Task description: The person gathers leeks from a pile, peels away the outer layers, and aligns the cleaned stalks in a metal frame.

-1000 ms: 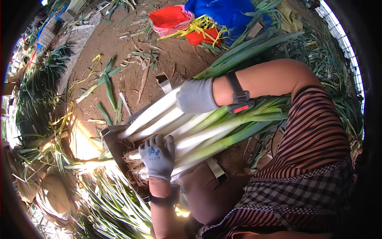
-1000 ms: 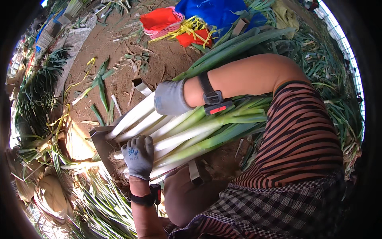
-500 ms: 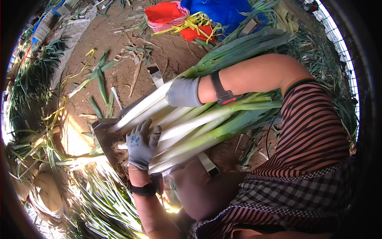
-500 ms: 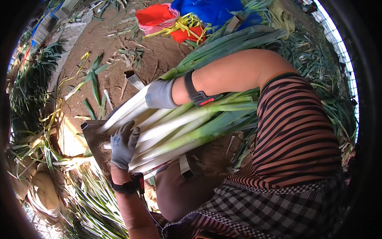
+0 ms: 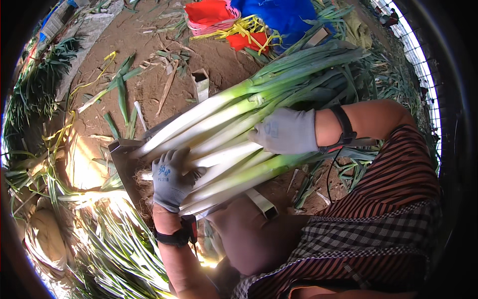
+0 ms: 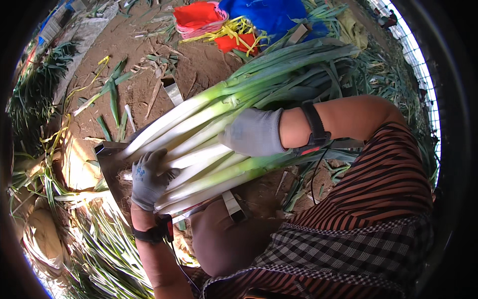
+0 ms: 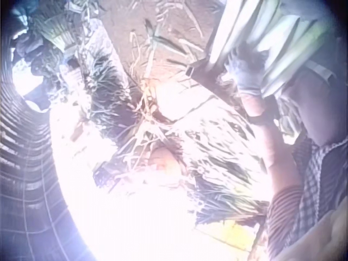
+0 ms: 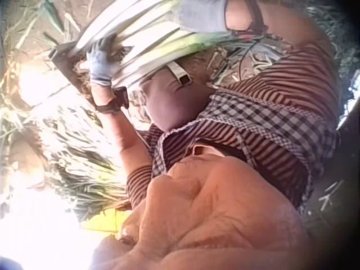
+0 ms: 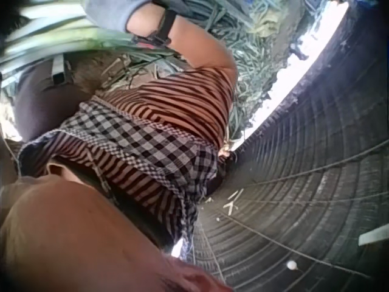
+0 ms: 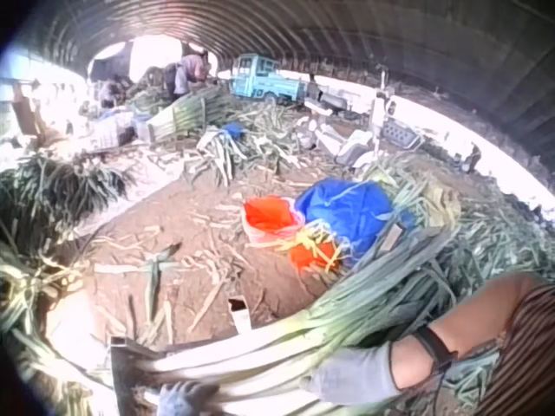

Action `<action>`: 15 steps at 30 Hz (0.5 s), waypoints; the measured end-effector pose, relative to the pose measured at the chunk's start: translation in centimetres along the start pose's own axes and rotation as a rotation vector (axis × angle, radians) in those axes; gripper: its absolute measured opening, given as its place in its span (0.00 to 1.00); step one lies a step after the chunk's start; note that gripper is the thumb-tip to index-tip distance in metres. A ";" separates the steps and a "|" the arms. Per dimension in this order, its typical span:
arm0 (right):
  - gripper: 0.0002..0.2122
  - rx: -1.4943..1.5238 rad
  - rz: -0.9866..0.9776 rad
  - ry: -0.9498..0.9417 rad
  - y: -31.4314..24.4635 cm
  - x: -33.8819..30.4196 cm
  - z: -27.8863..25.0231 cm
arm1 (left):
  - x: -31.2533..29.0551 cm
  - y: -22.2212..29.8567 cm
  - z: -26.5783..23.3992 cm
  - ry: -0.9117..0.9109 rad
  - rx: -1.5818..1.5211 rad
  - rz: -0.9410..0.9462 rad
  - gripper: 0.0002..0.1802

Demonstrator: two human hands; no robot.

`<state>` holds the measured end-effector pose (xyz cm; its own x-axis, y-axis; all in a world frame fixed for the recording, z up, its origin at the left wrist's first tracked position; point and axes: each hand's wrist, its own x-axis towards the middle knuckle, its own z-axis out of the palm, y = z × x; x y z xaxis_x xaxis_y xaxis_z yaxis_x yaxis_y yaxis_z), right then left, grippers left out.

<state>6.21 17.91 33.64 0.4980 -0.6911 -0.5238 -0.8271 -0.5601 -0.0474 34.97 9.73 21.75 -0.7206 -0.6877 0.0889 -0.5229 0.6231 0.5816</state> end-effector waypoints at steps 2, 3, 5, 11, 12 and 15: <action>0.14 -0.063 -0.032 0.063 -0.1 -0.3 -0.8 | -0.3 0.3 -0.2 0.018 0.012 -0.029 0.31; 0.15 -0.187 0.004 0.107 -0.2 -0.5 -2.4 | -0.4 0.2 -0.2 0.071 0.025 -0.026 0.29; 0.16 -0.307 0.049 0.145 -0.2 -0.3 -4.6 | 0.1 0.2 -0.3 0.148 0.076 -0.075 0.26; 0.19 -0.179 0.071 0.252 4.9 3.6 0.0 | 0.9 0.2 0.1 0.598 0.350 -0.035 0.23; 0.20 -0.184 0.086 0.196 4.7 3.7 0.4 | 0.3 1.0 0.0 0.480 0.322 -0.107 0.19; 0.23 -0.051 0.131 0.249 4.3 3.4 -0.3 | -0.7 1.1 2.0 0.155 0.223 -0.137 0.18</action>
<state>4.46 13.03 31.96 0.4414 -0.8468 -0.2969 -0.8778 -0.4761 0.0530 34.01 11.66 20.76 -0.5674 -0.8089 0.1544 -0.7097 0.5754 0.4064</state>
